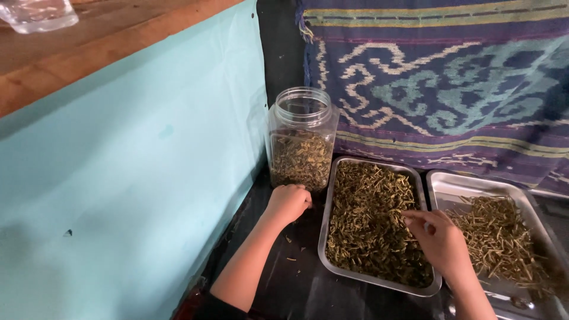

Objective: Sorting dried tea leaves by hand to remove stems or debris into separate trays

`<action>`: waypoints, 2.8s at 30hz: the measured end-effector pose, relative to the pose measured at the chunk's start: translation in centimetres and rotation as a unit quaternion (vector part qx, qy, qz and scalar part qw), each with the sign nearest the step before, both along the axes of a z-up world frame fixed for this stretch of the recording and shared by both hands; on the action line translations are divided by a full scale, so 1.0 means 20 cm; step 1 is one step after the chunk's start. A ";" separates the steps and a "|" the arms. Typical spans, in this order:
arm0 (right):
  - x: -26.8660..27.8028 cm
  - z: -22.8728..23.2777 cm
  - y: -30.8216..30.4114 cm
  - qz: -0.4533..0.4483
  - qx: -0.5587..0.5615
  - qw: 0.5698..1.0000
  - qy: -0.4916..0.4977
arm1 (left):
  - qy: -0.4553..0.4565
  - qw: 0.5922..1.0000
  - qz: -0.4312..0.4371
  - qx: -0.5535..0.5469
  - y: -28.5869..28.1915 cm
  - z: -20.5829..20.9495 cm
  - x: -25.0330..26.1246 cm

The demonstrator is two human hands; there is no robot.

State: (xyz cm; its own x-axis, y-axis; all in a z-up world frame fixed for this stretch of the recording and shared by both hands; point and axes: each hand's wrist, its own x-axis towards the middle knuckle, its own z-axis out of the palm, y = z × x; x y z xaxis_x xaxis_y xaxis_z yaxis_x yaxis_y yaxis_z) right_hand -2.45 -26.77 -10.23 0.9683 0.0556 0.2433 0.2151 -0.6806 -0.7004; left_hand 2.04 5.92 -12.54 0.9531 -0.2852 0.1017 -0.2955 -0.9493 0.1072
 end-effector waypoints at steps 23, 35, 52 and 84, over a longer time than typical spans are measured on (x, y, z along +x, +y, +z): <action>0.02 0.00 0.01 -0.011 -0.001 1.000 0.028 | -0.399 0.898 0.110 -0.149 0.01 0.75 0.33; 0.05 -0.06 -0.02 -0.033 -0.087 0.996 -0.005 | -0.211 0.937 -0.151 -0.233 -0.46 0.29 -0.14; -0.02 0.04 0.05 -0.006 -0.337 0.937 0.091 | -0.038 0.985 -0.096 -0.136 -0.53 0.06 -0.08; 0.06 -0.12 0.03 0.017 0.034 0.994 -0.098 | -0.187 0.913 -0.173 -0.319 -0.51 0.17 -0.11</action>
